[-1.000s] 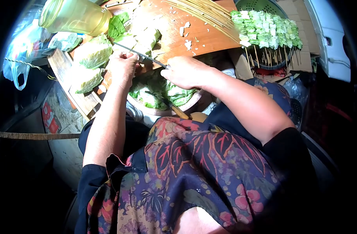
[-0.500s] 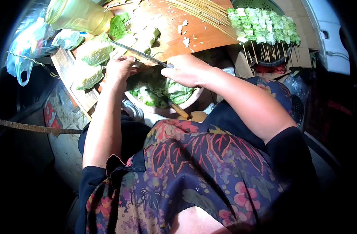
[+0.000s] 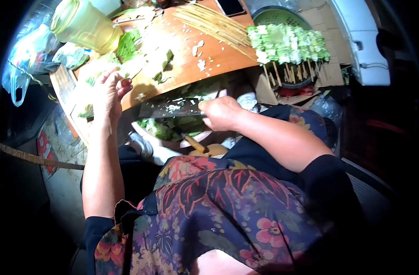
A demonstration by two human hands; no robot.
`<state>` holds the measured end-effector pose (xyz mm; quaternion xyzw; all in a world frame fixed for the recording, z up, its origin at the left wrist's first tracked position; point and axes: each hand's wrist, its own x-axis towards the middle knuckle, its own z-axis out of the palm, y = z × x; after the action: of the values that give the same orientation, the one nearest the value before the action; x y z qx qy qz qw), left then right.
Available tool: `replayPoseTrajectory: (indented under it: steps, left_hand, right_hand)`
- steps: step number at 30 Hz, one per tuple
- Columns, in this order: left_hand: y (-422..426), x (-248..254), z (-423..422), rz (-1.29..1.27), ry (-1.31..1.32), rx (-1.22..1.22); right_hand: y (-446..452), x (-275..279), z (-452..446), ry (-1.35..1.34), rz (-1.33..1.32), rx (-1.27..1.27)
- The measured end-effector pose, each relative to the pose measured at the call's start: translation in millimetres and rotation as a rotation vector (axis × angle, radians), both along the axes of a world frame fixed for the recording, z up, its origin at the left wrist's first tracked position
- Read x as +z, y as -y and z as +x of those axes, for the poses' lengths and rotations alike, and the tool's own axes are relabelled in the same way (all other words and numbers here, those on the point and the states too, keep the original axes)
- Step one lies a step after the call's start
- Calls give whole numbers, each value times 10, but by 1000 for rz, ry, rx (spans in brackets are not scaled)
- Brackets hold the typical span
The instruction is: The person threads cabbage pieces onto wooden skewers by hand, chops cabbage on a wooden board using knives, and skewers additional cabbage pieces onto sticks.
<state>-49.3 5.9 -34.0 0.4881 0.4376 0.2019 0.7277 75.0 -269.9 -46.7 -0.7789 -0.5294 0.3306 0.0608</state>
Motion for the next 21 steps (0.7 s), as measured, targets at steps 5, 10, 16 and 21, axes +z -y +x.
replayPoseTrajectory:
  steps: [5, 10, 16, 21]
  left_hand:
    - [7, 40, 89, -39, 39, -27]
    - [79, 18, 142, -58, 66, -65]
    - [211, 129, 232, -92, 70, -87]
    - [262, 160, 264, -99, 76, -147]
  right_hand:
    - [71, -39, 153, 60, -39, 219]
    - [140, -301, 139, 89, -92, 181]
    - [-201, -125, 531, 119, 28, -354]
    - [-205, -181, 1160, 551, 241, -651]
